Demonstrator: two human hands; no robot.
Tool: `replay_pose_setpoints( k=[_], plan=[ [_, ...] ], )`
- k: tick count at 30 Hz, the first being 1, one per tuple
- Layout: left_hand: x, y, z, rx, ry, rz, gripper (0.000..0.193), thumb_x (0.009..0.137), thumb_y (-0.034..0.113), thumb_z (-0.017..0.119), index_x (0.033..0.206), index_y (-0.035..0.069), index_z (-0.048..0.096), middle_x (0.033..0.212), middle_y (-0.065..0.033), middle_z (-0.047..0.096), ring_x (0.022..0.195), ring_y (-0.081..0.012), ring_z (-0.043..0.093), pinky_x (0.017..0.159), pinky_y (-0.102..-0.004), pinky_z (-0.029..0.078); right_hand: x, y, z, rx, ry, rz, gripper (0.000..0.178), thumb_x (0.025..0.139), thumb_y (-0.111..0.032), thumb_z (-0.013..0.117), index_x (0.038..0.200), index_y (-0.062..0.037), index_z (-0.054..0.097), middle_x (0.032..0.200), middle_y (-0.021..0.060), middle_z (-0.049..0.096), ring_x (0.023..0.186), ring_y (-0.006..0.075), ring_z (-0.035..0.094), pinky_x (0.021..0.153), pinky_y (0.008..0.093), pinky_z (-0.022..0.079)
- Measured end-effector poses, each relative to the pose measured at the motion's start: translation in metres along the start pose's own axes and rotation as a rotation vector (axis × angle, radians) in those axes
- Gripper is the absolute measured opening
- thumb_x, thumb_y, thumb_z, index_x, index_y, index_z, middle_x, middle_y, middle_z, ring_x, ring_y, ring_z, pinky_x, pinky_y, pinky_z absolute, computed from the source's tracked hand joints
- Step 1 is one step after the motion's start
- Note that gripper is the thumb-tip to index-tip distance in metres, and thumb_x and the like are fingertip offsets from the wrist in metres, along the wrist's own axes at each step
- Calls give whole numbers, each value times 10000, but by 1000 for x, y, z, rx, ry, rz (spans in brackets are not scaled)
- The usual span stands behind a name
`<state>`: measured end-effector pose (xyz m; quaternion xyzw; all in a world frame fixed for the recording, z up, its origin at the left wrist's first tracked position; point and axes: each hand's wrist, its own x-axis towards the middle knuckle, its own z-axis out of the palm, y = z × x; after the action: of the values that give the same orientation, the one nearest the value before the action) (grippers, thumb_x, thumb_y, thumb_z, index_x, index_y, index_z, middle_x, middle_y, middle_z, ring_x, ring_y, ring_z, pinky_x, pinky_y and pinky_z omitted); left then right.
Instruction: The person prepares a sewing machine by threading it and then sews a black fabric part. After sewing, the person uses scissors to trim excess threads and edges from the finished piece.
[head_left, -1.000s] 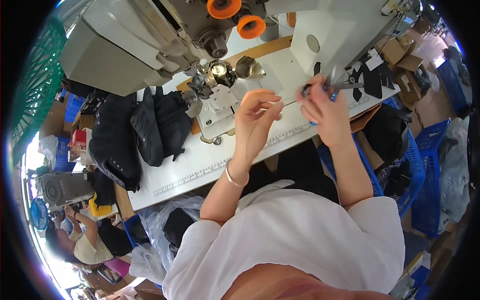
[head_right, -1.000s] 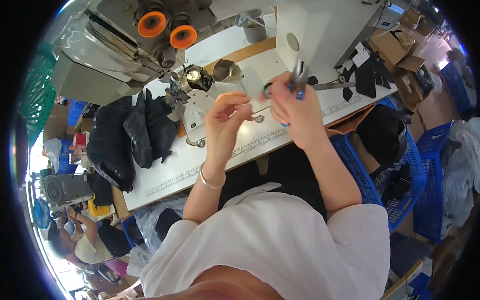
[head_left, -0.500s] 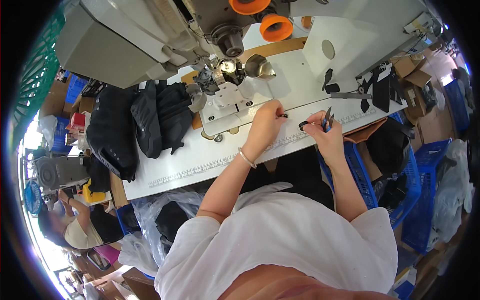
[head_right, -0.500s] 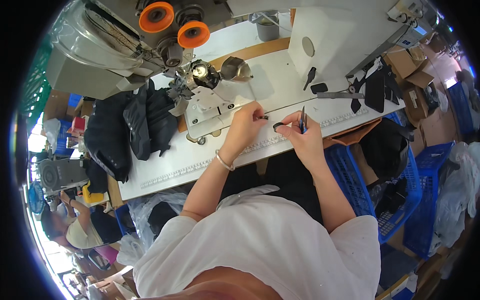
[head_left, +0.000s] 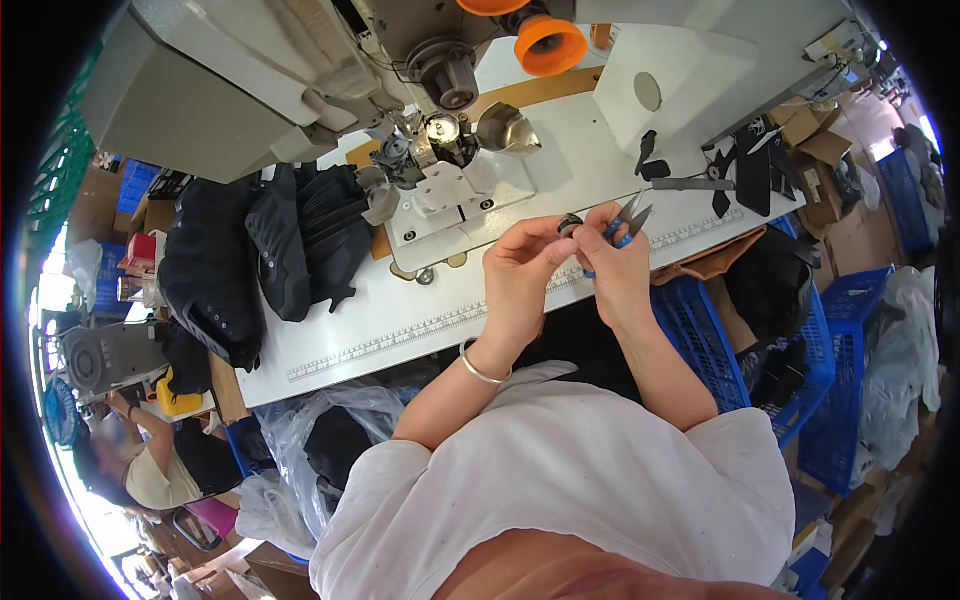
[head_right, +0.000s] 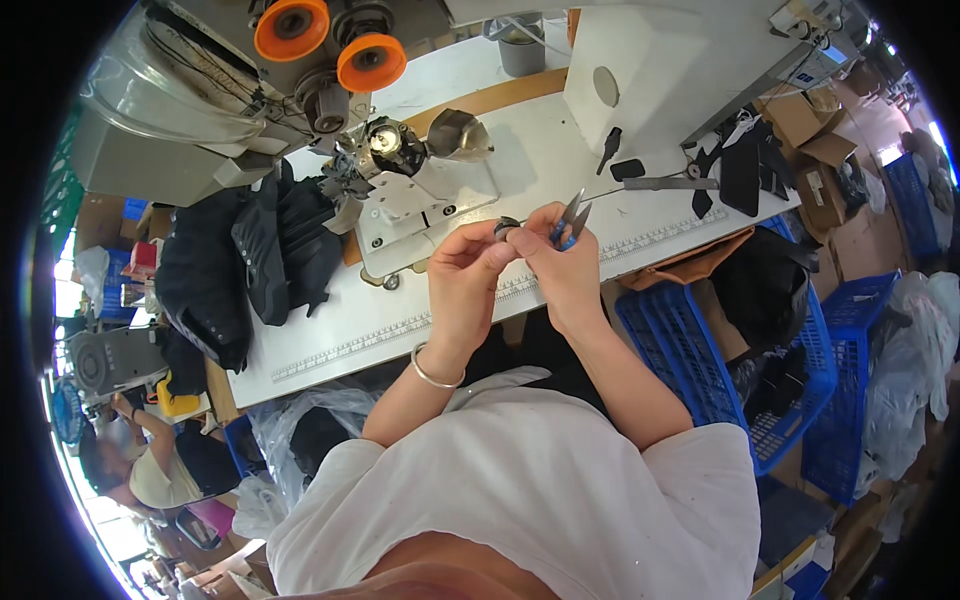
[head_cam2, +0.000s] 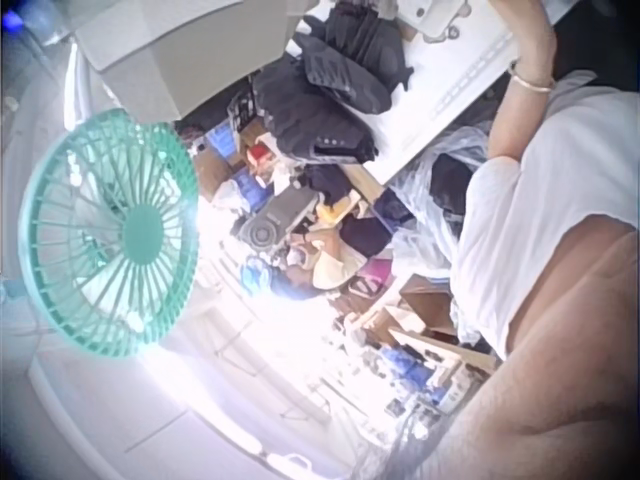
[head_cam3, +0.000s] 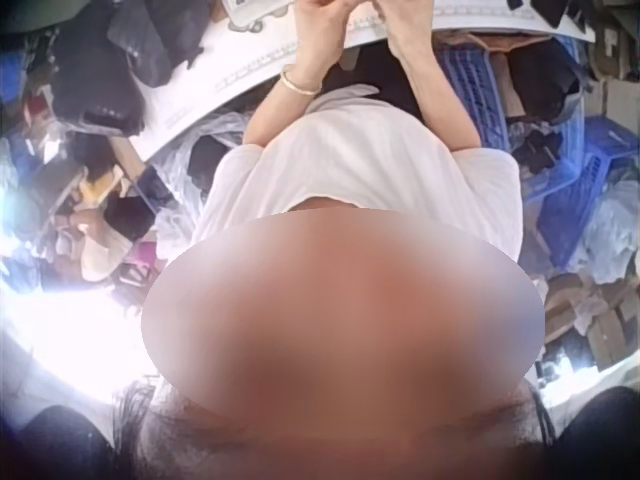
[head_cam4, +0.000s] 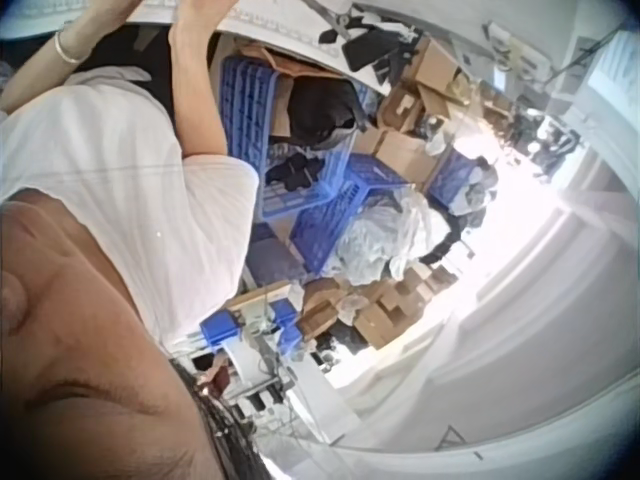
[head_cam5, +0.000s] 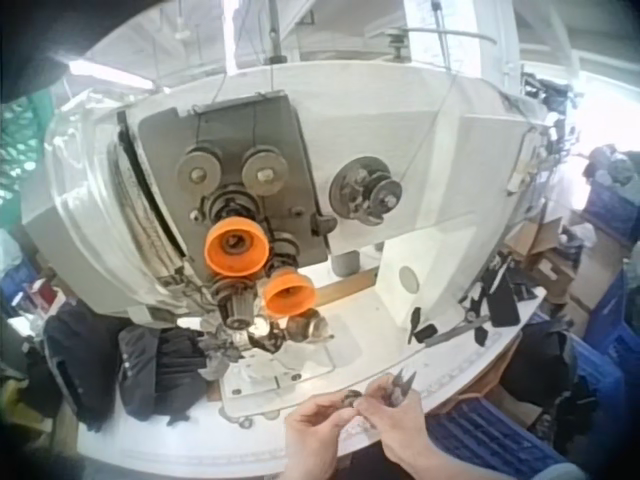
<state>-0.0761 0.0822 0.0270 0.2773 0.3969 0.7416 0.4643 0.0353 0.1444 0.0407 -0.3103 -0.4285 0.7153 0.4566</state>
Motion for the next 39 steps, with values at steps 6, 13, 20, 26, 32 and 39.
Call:
replay_pose_setpoints(
  k=[6,13,20,26,32,39],
  plan=[
    [-1,20,-5,-390,-88,-239,272,989,70,614,1243,-21,645,1052,-106,706,920,-199,683,887,-338,563,6,-7,-9,-251,19,-178,170,890,-149,757,850,-22,650,714,-52,556,614,24,436,548,206,311],
    [-6,39,-3,41,-193,-120,200,965,22,628,1143,-28,704,1028,-91,718,844,-176,671,786,-288,544,23,-42,2,-541,-176,-466,146,866,-119,771,841,-32,657,701,-40,597,593,22,439,545,205,329],
    [-14,78,-9,818,-72,634,201,915,-58,616,1104,-71,682,965,-139,686,717,-178,668,642,-262,547,20,-10,21,-501,-250,-134,171,909,-144,717,840,-30,610,737,-22,590,695,61,478,661,244,411],
    [-7,66,-30,176,45,312,383,949,-61,608,1326,-4,567,1006,-94,675,809,-138,652,749,-274,556,25,-21,48,-542,-379,-295,157,896,-169,734,944,-29,681,851,-11,632,655,52,414,591,242,351],
    [5,70,-38,131,127,300,440,937,-62,625,1355,2,501,958,-96,685,792,-134,649,739,-277,555,38,-53,71,-713,-555,-294,222,854,-201,783,992,-39,718,865,-23,640,613,29,358,552,219,309],
    [20,72,-40,-66,133,209,401,957,13,638,1342,-13,528,1022,-132,719,834,-153,680,787,-294,572,61,-61,86,-858,-484,-299,206,858,-205,775,977,-47,719,723,-37,610,584,38,403,518,238,335]
  ],
)
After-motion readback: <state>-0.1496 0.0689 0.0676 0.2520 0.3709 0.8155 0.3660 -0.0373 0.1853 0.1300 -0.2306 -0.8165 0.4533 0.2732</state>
